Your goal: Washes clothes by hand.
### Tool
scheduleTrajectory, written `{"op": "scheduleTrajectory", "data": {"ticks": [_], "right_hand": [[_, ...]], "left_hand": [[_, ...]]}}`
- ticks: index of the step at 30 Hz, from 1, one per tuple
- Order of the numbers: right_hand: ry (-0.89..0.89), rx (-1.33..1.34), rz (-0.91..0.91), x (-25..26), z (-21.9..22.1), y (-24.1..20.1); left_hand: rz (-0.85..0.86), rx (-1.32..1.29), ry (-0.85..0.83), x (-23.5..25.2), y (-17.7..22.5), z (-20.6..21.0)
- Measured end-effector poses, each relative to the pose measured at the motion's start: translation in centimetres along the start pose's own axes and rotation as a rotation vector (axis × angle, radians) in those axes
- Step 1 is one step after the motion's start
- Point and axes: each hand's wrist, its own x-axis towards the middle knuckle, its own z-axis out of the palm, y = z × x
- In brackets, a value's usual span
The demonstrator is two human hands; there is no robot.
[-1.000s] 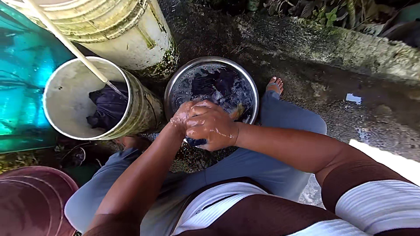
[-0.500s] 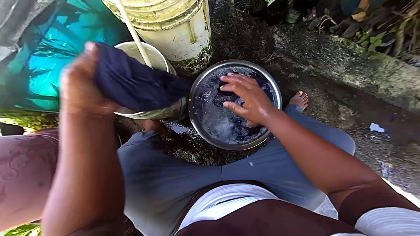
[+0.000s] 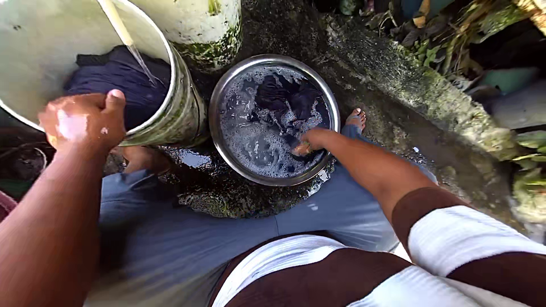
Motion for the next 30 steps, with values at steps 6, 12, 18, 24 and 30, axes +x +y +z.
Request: {"op": "scheduleTrajectory", "data": {"ticks": [6,12,18,24,30], "right_hand": [[0.045,0.203,0.18,5.1,9.2,-6.3],[-0.057,0.202,-0.104,7.6,7.5,-9.5],[0.018,0.704,-0.24,0.2,-1.1,-9.5],[0.173,1.004,-0.564,-14.1,-7.9,-11.3],[0.404,1.323,-0.89,-18.1,-9.7,-11.1]], "left_hand": [[-0.036,0.019,0.068,-5.2,6.9,-4.8],[-0.127,0.036,0.067,-1.3,1.4,-0.7],[0.027,-0.166,0.166,-3.2,3.3,-3.2],[0.582,-0.474,0.003,-10.5,16.1,-6.1],[0.673,-1.131,-0.529,-14.1,22.8,-0.4]]}}
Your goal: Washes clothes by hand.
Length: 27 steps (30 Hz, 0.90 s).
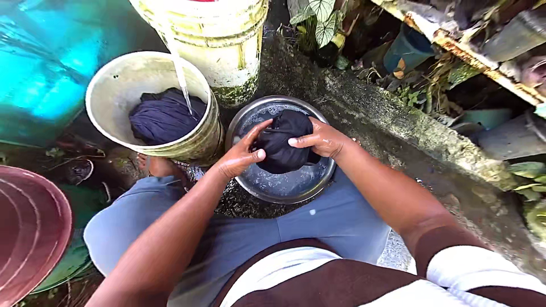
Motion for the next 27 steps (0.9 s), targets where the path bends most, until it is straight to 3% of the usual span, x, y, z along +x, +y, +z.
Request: {"op": "scheduleTrajectory", "data": {"ticks": [2,5,8,12,14,17,18,19,22,25,27], "right_hand": [[0.181,0.127,-0.066,0.4,-0.1,1.4],[0.405,0.288,-0.024,1.8,-0.5,3.7],[0.322,0.28,0.12,2.0,-1.0,4.5],[0.147,0.334,0.196,1.3,-3.1,4.5],[0.187,0.341,0.229,1.1,-4.1,4.9],[0.482,0.084,0.367,1.6,-5.4,6.4],[0.546,-0.089,0.331,1.7,-5.4,6.9],[0.533,-0.279,0.229,1.6,-5.1,7.3],[0.249,-0.794,-0.049,1.8,-2.7,7.6],[0.162,-0.881,0.083,1.0,1.1,7.9],[0.155,-0.822,0.211,1.3,1.0,8.4]], "left_hand": [[0.018,-0.165,0.053,0.6,0.8,1.8],[-0.101,-0.161,0.275,1.5,1.3,4.5],[-0.222,-0.245,0.44,2.2,-0.2,5.4],[-0.227,-0.26,0.453,3.1,-1.1,3.7],[-0.251,-0.22,0.491,3.4,-1.1,3.0],[-0.314,-0.188,0.574,3.7,-1.3,2.3],[-0.338,-0.188,0.583,3.7,-1.4,2.1],[-0.361,-0.18,0.579,3.6,-1.4,1.9],[-0.433,-0.152,0.467,3.6,-1.0,1.9],[-0.539,-0.241,0.309,3.5,0.2,2.8],[-0.636,-0.332,0.36,3.6,-0.1,3.0]]}}
